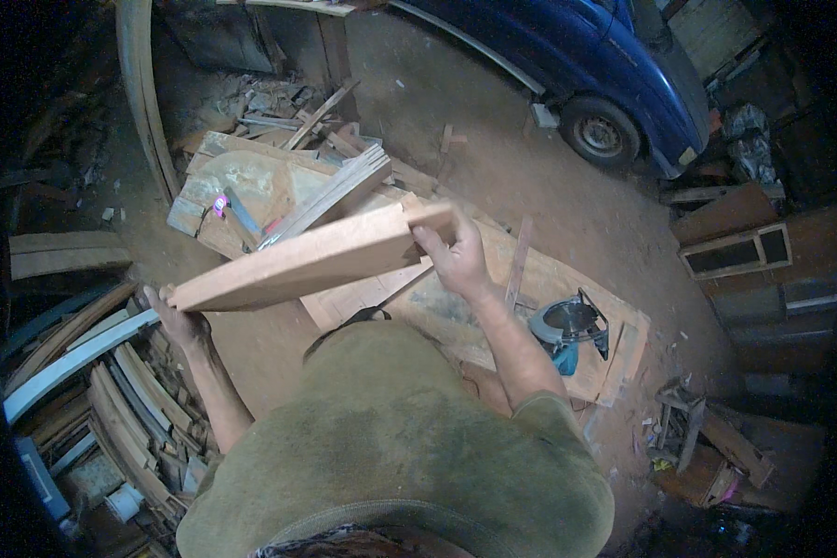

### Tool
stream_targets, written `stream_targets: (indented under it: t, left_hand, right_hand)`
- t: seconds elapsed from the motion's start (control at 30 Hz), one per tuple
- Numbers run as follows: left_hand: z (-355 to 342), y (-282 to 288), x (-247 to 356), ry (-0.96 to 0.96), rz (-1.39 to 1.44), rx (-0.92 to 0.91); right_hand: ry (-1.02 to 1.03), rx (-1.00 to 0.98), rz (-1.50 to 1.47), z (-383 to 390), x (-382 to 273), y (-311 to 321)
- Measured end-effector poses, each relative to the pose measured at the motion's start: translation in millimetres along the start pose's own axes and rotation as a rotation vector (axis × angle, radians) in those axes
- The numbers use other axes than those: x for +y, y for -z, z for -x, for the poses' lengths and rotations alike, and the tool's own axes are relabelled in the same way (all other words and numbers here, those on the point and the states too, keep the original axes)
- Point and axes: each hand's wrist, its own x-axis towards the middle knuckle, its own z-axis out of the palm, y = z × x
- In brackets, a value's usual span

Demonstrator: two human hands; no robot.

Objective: The person uses a circular saw to cut wooden planks on a workbench. They measure and mark the wood with a tape measure and pencil, then cut the pieces to size. The person stacks the cut pieces and continues the process with additional planks.

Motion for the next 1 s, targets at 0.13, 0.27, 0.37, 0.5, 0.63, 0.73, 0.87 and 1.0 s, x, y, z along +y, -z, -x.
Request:
stream_targets:
  t: [0.13, 0.27, 0.37, 0.5, 0.63, 0.73, 0.87, 1.0]
  left_hand:
    - [-13, -9, -3, 0.302, -0.305, 0.053]
    - [-19, 1, -27, 0.553, -0.409, -0.061]
    - [-22, 17, -54, 0.713, -0.415, -0.114]
    - [-28, 29, -85, 0.848, -0.390, -0.101]
    - [-36, 45, -108, 0.908, -0.468, -0.076]
    - [-34, 53, -123, 0.928, -0.457, -0.073]
    - [-22, 65, -136, 0.945, -0.325, -0.170]
    - [-13, 57, -143, 0.893, -0.319, -0.209]
  right_hand:
    - [0.039, 0.072, 0.152, -17, -1, -9]
    - [-0.274, 0.061, 0.292, -33, 7, -5]
    - [-0.401, -0.005, 0.223, -34, 26, 0]
    - [-0.465, -0.122, 0.144, -38, 23, -5]
    - [-0.448, -0.230, 0.026, -46, 30, -1]
    - [-0.386, -0.299, 0.098, -47, 39, 0]
    - [-0.474, -0.302, 0.120, -31, 75, 5]
    - [-0.629, -0.137, 0.150, -5, 129, 6]
